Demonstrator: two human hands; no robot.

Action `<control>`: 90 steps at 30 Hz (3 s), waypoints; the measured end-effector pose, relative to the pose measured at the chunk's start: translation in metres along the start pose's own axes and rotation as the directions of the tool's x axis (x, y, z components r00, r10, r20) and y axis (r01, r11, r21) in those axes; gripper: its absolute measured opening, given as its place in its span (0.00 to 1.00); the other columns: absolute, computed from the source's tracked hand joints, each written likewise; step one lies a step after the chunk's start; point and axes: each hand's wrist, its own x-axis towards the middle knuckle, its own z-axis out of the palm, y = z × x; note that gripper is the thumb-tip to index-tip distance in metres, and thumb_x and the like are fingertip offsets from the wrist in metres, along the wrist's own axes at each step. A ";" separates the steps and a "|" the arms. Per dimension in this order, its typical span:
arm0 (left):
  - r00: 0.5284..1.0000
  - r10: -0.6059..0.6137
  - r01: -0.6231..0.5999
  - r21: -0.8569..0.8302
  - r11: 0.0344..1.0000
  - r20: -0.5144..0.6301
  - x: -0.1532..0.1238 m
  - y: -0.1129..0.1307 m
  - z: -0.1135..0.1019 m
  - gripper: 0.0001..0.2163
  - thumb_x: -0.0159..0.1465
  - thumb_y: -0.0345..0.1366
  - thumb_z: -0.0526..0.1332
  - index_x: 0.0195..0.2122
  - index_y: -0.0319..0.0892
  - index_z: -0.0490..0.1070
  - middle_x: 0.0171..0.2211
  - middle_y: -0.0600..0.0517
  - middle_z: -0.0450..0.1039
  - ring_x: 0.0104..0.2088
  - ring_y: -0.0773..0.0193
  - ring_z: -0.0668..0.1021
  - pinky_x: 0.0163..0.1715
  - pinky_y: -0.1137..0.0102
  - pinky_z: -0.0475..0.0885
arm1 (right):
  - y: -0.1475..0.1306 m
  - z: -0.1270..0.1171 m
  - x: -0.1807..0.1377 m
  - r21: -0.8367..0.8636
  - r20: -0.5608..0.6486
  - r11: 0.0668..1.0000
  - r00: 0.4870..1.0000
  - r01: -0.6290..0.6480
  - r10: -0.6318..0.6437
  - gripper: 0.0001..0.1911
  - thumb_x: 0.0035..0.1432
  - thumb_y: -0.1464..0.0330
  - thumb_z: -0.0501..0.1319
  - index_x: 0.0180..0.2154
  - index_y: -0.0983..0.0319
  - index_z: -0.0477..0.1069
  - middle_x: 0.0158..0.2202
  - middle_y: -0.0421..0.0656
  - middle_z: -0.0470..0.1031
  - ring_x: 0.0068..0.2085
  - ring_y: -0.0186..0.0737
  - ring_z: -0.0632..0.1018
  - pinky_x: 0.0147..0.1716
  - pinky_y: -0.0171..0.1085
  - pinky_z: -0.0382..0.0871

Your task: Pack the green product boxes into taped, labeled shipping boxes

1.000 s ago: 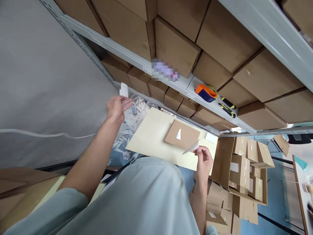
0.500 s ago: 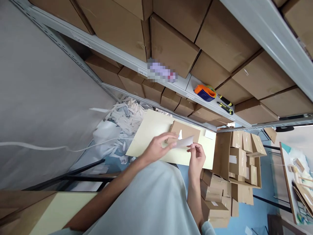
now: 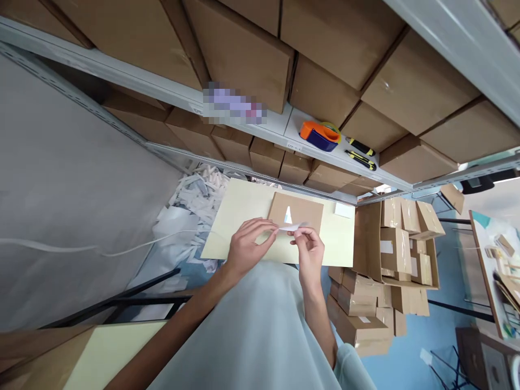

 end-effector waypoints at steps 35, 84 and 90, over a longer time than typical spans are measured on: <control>0.620 -0.754 0.747 -0.457 0.483 0.217 -0.025 -0.004 0.094 0.19 0.51 0.52 0.82 0.35 0.46 0.84 0.41 0.47 0.84 0.46 0.54 0.83 0.53 0.60 0.79 | 0.047 -0.116 0.060 -0.340 0.184 0.931 0.980 0.136 -0.076 0.10 0.63 0.60 0.66 0.32 0.56 0.77 0.32 0.40 0.76 0.29 0.37 0.72 0.32 0.38 0.69; 0.432 -0.901 0.854 -0.337 0.396 0.036 -0.006 -0.130 0.174 0.10 0.59 0.39 0.74 0.27 0.40 0.77 0.22 0.52 0.74 0.18 0.69 0.69 0.17 0.73 0.59 | 0.130 -0.024 0.239 -0.914 0.403 0.196 0.850 0.355 0.338 0.09 0.69 0.71 0.63 0.47 0.61 0.80 0.54 0.51 0.84 0.55 0.50 0.82 0.59 0.43 0.74; 0.794 -0.608 0.608 -0.036 0.793 0.006 0.013 -0.135 0.140 0.19 0.72 0.38 0.61 0.60 0.41 0.81 0.61 0.40 0.83 0.64 0.47 0.81 0.63 0.55 0.77 | 0.144 -0.039 0.181 -0.879 0.444 0.192 0.896 0.435 0.003 0.20 0.77 0.64 0.59 0.63 0.66 0.74 0.67 0.60 0.73 0.67 0.59 0.73 0.71 0.55 0.65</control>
